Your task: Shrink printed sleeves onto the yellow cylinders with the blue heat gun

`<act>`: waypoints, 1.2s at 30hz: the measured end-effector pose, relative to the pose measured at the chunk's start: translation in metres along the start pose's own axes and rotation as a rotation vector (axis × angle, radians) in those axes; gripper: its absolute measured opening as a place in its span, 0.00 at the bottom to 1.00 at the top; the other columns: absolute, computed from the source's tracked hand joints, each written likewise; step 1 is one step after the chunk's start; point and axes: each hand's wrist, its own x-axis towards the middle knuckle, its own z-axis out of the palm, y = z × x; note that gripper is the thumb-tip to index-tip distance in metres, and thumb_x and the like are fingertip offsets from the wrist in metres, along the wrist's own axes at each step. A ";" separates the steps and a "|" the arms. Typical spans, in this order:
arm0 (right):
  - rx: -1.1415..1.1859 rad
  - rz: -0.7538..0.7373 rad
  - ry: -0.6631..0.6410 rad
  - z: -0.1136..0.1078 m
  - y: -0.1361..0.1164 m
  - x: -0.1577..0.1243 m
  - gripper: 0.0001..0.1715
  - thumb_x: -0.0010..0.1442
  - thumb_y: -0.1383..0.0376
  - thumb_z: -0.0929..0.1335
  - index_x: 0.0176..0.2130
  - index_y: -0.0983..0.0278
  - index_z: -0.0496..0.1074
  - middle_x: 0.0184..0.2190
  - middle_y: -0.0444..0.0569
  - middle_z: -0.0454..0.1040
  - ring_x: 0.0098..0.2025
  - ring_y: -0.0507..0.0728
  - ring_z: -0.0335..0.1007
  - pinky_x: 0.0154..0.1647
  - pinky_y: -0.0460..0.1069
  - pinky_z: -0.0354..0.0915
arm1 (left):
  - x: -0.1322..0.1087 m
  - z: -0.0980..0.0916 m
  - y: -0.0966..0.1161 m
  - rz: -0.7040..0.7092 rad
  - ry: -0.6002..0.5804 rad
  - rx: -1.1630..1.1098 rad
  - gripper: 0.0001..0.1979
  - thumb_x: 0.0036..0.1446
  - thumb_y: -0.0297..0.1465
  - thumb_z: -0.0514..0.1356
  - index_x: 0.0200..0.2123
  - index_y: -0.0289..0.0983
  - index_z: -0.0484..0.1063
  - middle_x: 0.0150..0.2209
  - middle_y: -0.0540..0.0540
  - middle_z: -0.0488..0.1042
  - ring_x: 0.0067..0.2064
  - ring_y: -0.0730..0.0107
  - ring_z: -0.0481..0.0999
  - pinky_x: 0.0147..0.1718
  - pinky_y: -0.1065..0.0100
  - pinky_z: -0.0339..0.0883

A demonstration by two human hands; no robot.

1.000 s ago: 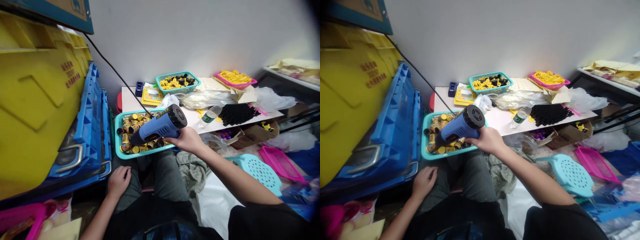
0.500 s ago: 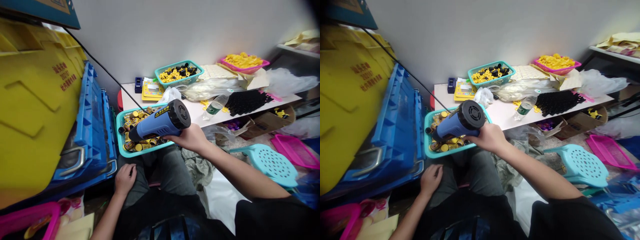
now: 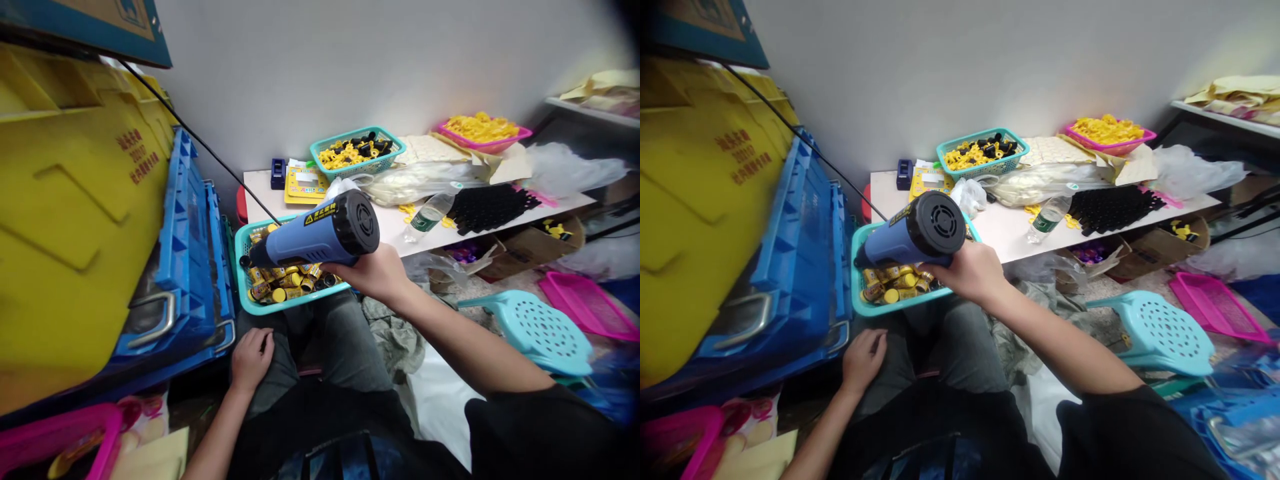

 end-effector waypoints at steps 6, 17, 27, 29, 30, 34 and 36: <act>-0.019 -0.042 0.032 -0.006 -0.007 0.005 0.35 0.51 0.37 0.66 0.41 0.63 0.75 0.37 0.52 0.76 0.39 0.61 0.73 0.31 0.47 0.54 | 0.001 -0.002 0.002 0.012 0.009 0.009 0.09 0.63 0.29 0.53 0.36 0.37 0.73 0.30 0.47 0.76 0.33 0.66 0.75 0.34 0.68 0.65; -0.197 -0.359 0.090 -0.047 0.039 -0.027 0.28 0.57 0.43 0.64 0.32 0.63 0.77 0.31 0.50 0.76 0.32 0.58 0.72 0.29 0.47 0.56 | 0.001 0.000 0.001 0.005 0.010 -0.030 0.09 0.63 0.29 0.52 0.35 0.38 0.72 0.31 0.47 0.76 0.34 0.66 0.76 0.36 0.67 0.67; -0.239 -0.563 0.172 -0.065 0.039 -0.030 0.25 0.60 0.49 0.63 0.27 0.65 0.74 0.26 0.49 0.74 0.26 0.55 0.69 0.27 0.47 0.57 | -0.002 0.004 -0.001 -0.029 0.009 -0.057 0.09 0.62 0.29 0.53 0.36 0.37 0.74 0.31 0.46 0.77 0.35 0.64 0.75 0.36 0.65 0.66; -0.248 -0.570 0.161 -0.065 0.032 -0.028 0.26 0.61 0.48 0.62 0.27 0.64 0.73 0.25 0.48 0.73 0.26 0.55 0.69 0.27 0.48 0.56 | -0.001 0.004 -0.001 -0.044 0.006 -0.074 0.09 0.62 0.29 0.53 0.36 0.37 0.74 0.31 0.46 0.77 0.35 0.64 0.76 0.36 0.65 0.67; -0.257 -0.572 0.150 -0.066 0.028 -0.026 0.27 0.61 0.47 0.62 0.28 0.64 0.74 0.25 0.48 0.74 0.27 0.55 0.69 0.27 0.48 0.56 | 0.000 0.004 -0.001 -0.054 0.005 -0.086 0.10 0.62 0.30 0.53 0.35 0.37 0.74 0.31 0.46 0.77 0.35 0.64 0.76 0.36 0.65 0.67; -0.359 -0.656 0.152 -0.078 0.017 -0.020 0.27 0.63 0.47 0.59 0.32 0.64 0.74 0.29 0.49 0.75 0.30 0.55 0.70 0.29 0.48 0.56 | 0.001 0.001 0.001 -0.116 -0.006 -0.158 0.11 0.62 0.32 0.53 0.33 0.39 0.74 0.30 0.46 0.77 0.34 0.63 0.76 0.36 0.64 0.67; -0.468 -0.726 0.205 -0.089 0.018 -0.018 0.29 0.64 0.48 0.57 0.28 0.64 0.72 0.25 0.49 0.73 0.26 0.54 0.67 0.27 0.47 0.54 | 0.000 -0.001 0.002 -0.163 -0.003 -0.215 0.11 0.61 0.35 0.53 0.34 0.39 0.74 0.31 0.46 0.77 0.35 0.63 0.77 0.37 0.64 0.68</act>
